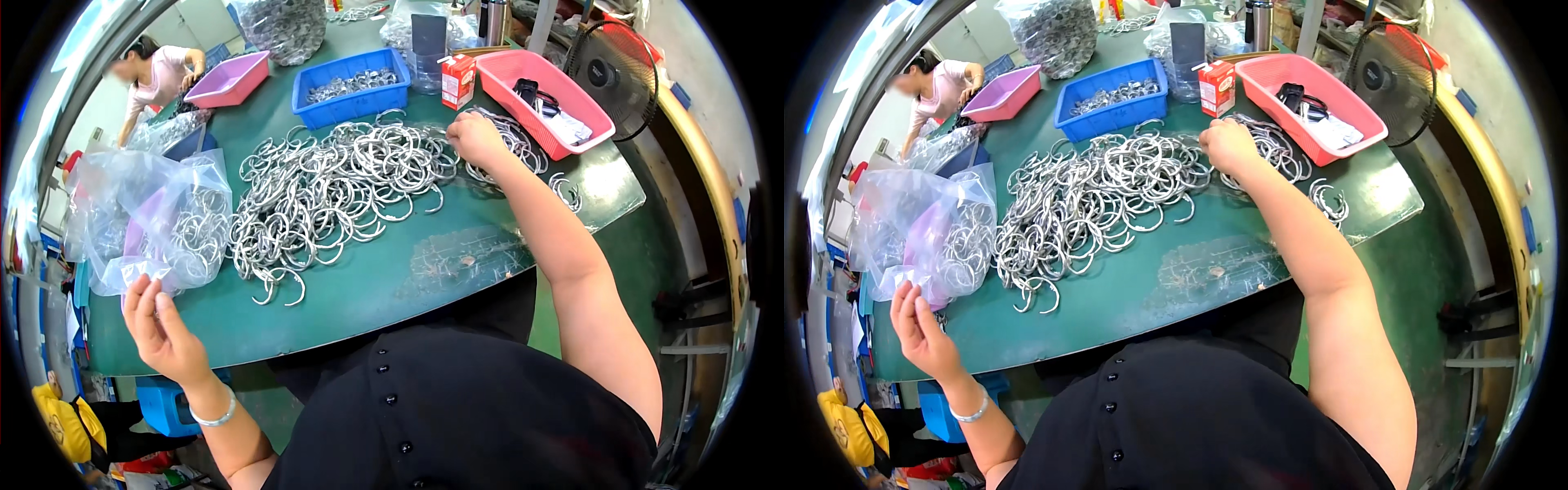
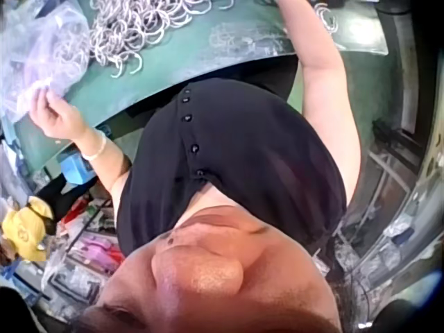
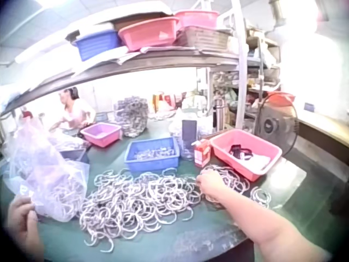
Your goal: The person picks up metal hooks and small metal plates by hand from a large pile on a workbench and fits the plates onto the hooks one by one.
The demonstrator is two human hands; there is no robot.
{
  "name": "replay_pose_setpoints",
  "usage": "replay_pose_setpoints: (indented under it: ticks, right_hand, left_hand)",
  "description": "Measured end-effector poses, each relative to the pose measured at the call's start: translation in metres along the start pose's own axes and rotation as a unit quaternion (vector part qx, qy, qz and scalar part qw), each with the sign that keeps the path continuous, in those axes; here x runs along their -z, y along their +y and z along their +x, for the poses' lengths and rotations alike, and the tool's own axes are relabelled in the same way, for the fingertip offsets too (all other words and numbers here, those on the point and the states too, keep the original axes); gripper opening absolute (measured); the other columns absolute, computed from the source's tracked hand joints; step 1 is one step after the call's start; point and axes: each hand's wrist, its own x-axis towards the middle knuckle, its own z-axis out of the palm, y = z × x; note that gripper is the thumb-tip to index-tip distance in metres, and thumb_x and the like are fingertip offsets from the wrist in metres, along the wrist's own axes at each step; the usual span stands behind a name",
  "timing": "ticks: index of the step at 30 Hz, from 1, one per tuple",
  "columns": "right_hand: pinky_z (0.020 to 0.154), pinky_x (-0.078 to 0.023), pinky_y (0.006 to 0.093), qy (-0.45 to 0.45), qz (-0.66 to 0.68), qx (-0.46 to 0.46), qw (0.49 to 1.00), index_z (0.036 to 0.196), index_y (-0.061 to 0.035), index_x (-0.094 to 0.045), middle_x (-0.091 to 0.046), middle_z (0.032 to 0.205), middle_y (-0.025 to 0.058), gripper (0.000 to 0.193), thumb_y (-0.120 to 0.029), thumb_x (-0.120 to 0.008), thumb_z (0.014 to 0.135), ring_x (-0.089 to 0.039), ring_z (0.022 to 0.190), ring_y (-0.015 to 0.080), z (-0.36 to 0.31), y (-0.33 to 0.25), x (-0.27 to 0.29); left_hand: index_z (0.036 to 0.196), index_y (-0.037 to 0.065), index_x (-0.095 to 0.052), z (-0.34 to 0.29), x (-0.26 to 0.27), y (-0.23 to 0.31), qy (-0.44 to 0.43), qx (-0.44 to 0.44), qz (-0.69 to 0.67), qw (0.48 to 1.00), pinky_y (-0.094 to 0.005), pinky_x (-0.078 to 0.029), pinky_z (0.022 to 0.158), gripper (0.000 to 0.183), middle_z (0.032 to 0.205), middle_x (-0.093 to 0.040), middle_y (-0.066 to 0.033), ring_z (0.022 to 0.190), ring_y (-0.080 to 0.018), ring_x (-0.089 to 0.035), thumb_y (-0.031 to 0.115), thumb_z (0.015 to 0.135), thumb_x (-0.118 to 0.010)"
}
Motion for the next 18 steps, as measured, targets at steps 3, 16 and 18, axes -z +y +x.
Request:
replay_pose_setpoints:
  ticks: [3,16,18]
  right_hand:
    - [0.069,-0.044,0.0350,0.048,0.097,-0.046,0.993,0.079,-0.0050,-0.062,-0.059,0.078,0.0099,0.011,-0.013,-0.059,0.072,-0.056,0.076,0.0258,0.001,-0.002,0.007]
    - [0.070,-0.045,0.0236,-0.170,0.758,-0.006,0.629,0.082,-0.0007,-0.059,-0.061,0.081,0.0037,0.006,-0.006,-0.059,0.079,-0.056,0.074,0.0092,-0.062,-0.156,0.072]
    - [0.074,-0.045,0.0243,-0.228,0.804,-0.022,0.549,0.083,-0.0012,-0.060,-0.061,0.083,0.0045,0.005,-0.003,-0.059,0.078,-0.057,0.076,0.0111,-0.077,-0.180,0.076]
  left_hand:
    - [0.094,-0.007,-0.057,-0.012,-0.006,0.007,-0.004,0.016,-0.023,1.000,-0.0292,-0.038,0.084,0.016,0.108,-0.050,-0.0143,0.101,-0.0216,-0.048,-0.004,0.082,-0.047]
    - [0.104,-0.001,-0.053,-0.064,-0.082,0.068,-0.267,0.094,-0.237,0.929,-0.0258,-0.047,0.065,0.036,0.096,-0.056,-0.0116,0.075,-0.0163,-0.058,0.001,0.070,-0.064]
    - [0.102,0.000,-0.055,-0.067,-0.089,0.069,-0.248,0.109,-0.252,0.929,-0.0260,-0.048,0.064,0.033,0.090,-0.058,-0.0116,0.073,-0.0171,-0.059,0.003,0.070,-0.066]
